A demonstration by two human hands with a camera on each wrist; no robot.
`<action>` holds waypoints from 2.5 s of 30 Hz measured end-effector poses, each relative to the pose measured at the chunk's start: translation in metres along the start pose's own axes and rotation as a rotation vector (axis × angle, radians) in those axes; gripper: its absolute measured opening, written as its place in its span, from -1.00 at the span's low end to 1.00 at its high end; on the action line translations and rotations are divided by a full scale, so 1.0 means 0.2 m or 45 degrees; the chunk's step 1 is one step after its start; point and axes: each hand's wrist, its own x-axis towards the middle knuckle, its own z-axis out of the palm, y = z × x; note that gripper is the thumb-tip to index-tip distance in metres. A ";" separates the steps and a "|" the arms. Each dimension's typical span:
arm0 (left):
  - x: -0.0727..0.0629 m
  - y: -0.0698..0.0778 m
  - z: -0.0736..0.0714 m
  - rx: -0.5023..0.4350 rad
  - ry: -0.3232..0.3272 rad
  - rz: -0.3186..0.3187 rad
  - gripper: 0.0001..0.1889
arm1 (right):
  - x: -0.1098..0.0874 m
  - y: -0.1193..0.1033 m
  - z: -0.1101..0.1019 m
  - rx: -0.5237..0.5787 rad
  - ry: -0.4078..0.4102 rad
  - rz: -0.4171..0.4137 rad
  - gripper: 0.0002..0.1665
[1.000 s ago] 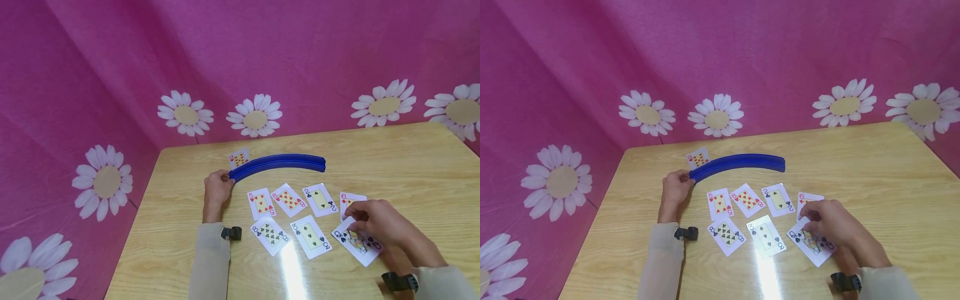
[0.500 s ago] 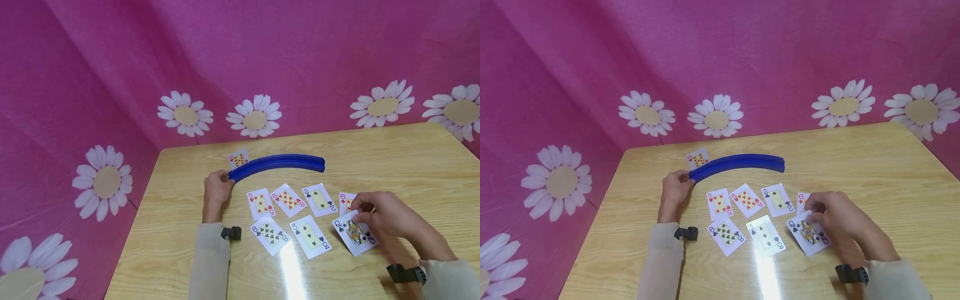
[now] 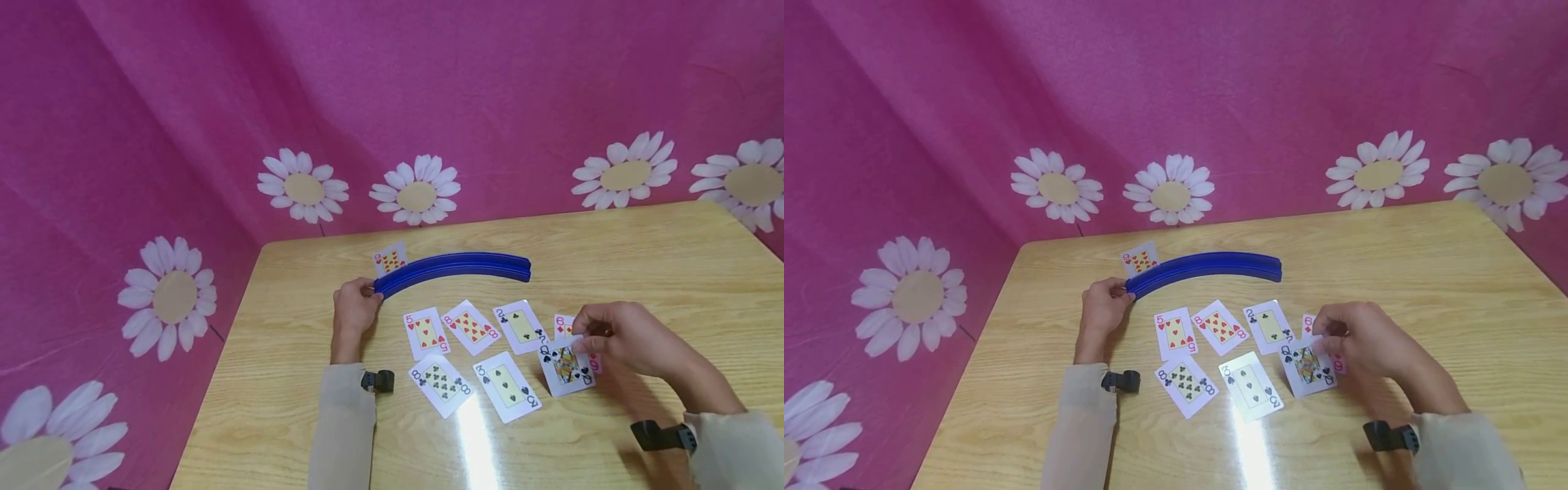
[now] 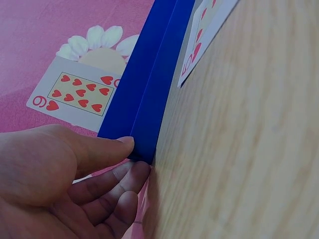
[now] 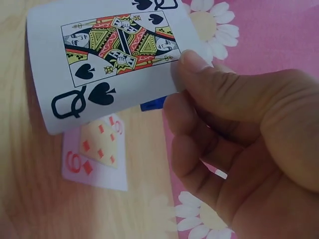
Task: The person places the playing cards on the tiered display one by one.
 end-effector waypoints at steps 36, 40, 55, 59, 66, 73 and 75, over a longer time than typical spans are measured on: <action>0.00 -0.01 -0.01 0.001 0.000 0.002 -0.75 | 0.24 -0.12 0.01 -0.010 0.060 -0.161 -0.86; 0.00 -0.01 -0.01 0.009 -0.001 0.008 -0.76 | 0.26 -0.13 0.02 -0.027 0.089 -0.172 -0.82; 0.01 0.00 -0.01 -0.019 -0.020 -0.006 -0.72 | 0.38 -0.17 0.04 -0.033 0.148 -0.190 -0.82; 0.01 -0.01 -0.01 -0.020 -0.018 -0.002 -0.72 | 0.40 -0.18 0.06 -0.020 0.150 -0.177 -0.84; 0.01 0.00 -0.01 -0.013 -0.014 0.008 -0.72 | 0.46 -0.21 0.08 0.000 0.174 -0.158 -0.84; 0.01 0.01 -0.01 -0.018 -0.018 0.013 -0.72 | 0.51 -0.22 0.10 0.004 0.191 -0.205 -0.85; 0.01 0.00 -0.02 -0.017 -0.016 0.009 -0.73 | 0.53 -0.23 0.10 0.009 0.190 -0.230 -0.86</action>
